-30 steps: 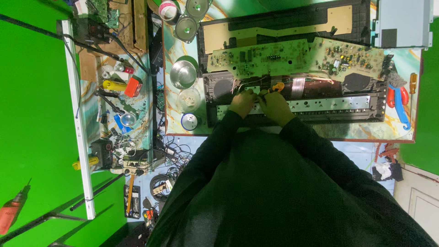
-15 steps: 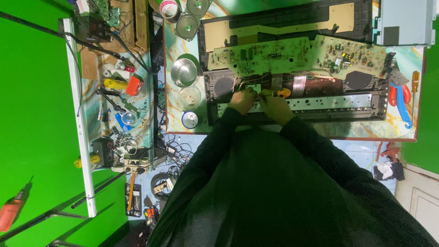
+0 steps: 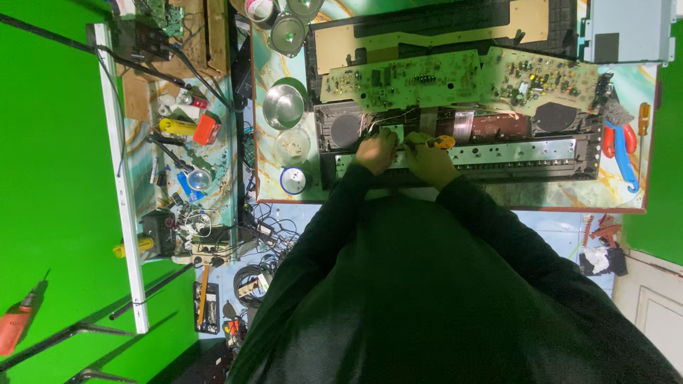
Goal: The person uses a screwdriver to remove and replace components inside a disassembled electronic keyboard on a workbench, handling a small circuit board and using a cleaning cloth on the internal parts.
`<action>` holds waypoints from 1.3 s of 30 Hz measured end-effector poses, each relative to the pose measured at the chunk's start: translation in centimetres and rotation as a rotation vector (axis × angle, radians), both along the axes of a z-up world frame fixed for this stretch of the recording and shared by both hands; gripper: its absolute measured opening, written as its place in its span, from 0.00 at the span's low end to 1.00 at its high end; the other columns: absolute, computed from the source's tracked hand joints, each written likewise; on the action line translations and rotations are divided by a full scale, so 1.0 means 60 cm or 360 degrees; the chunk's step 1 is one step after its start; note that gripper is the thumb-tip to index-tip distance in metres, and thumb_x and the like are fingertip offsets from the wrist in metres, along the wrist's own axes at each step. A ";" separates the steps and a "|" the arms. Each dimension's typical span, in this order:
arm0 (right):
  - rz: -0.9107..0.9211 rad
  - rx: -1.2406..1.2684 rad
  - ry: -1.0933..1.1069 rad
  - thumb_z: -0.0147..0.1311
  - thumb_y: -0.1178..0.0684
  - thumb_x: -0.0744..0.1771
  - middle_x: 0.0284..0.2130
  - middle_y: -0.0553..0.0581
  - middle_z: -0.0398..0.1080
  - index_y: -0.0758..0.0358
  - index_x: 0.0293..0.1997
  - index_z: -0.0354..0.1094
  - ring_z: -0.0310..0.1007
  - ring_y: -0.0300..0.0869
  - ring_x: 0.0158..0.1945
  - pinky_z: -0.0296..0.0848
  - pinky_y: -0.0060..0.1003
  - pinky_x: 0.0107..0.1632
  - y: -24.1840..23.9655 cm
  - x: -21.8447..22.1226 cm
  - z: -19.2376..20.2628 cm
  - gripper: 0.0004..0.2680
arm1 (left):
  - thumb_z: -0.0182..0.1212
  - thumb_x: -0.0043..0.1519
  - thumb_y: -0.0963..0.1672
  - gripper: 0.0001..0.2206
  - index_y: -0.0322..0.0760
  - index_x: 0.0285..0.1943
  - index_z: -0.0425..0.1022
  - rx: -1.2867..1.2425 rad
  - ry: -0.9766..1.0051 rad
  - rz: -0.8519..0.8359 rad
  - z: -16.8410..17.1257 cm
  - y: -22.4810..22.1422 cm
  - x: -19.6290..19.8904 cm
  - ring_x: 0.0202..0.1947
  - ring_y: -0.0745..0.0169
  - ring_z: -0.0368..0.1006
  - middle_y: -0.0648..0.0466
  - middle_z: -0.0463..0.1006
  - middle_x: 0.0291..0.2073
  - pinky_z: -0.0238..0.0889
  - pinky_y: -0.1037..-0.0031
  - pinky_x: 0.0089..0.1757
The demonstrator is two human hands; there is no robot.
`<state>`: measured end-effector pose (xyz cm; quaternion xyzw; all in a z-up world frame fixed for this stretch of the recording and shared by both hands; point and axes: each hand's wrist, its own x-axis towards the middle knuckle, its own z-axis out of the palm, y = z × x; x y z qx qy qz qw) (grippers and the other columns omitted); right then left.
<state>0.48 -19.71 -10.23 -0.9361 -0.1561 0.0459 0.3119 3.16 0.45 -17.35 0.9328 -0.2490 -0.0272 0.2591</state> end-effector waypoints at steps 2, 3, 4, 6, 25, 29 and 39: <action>0.0012 0.0282 0.0112 0.51 0.53 0.69 0.32 0.69 0.73 0.67 0.47 0.68 0.76 0.61 0.34 0.73 0.51 0.37 -0.002 0.003 0.026 0.07 | 0.59 0.63 0.45 0.13 0.32 0.52 0.70 -0.0056 -0.0101 0.0005 0.019 -0.001 -0.003 0.27 0.42 0.76 0.40 0.75 0.43 0.68 0.55 0.26; 0.0019 0.0423 0.0168 0.51 0.56 0.68 0.32 0.69 0.73 0.68 0.45 0.67 0.76 0.60 0.36 0.73 0.49 0.38 -0.001 0.004 0.039 0.06 | 0.59 0.62 0.45 0.16 0.30 0.54 0.70 -0.0083 -0.0152 0.0009 0.031 -0.002 -0.004 0.26 0.42 0.76 0.38 0.75 0.43 0.68 0.56 0.25; 0.0019 0.0415 0.0202 0.52 0.57 0.68 0.33 0.69 0.73 0.69 0.45 0.67 0.76 0.60 0.37 0.72 0.49 0.39 0.001 0.005 0.052 0.06 | 0.59 0.63 0.46 0.15 0.30 0.53 0.69 -0.0124 -0.0116 0.0044 0.045 -0.001 -0.010 0.28 0.40 0.76 0.38 0.75 0.42 0.69 0.55 0.27; 0.0019 0.0398 0.0266 0.52 0.60 0.68 0.34 0.70 0.73 0.70 0.44 0.67 0.76 0.59 0.38 0.72 0.48 0.41 0.004 0.010 0.071 0.04 | 0.59 0.65 0.46 0.14 0.29 0.51 0.69 -0.0205 -0.0048 0.0114 0.069 -0.001 -0.021 0.32 0.38 0.76 0.36 0.75 0.42 0.70 0.53 0.31; 0.0581 0.0245 0.0127 0.58 0.55 0.60 0.32 0.66 0.75 0.66 0.36 0.70 0.75 0.60 0.37 0.73 0.51 0.41 0.051 -0.028 0.041 0.07 | 0.50 0.69 0.40 0.09 0.29 0.55 0.71 -0.1128 0.0187 0.0195 0.285 -0.003 -0.119 0.50 0.45 0.75 0.41 0.76 0.50 0.68 0.62 0.52; 0.0796 0.0050 -0.0121 0.58 0.56 0.60 0.33 0.65 0.74 0.65 0.36 0.71 0.74 0.60 0.39 0.73 0.53 0.42 0.070 -0.039 0.011 0.06 | 0.55 0.67 0.39 0.05 0.31 0.50 0.72 -0.1147 0.0059 0.0177 0.299 0.017 -0.141 0.47 0.46 0.74 0.43 0.74 0.44 0.68 0.65 0.48; 0.0974 0.0500 0.0001 0.62 0.51 0.61 0.40 0.65 0.75 0.65 0.45 0.71 0.75 0.61 0.44 0.73 0.52 0.44 0.172 -0.111 0.096 0.13 | 0.59 0.67 0.39 0.05 0.34 0.49 0.71 -0.1514 0.0488 0.0511 0.302 0.095 -0.231 0.27 0.67 0.67 0.53 0.70 0.28 0.61 0.75 0.32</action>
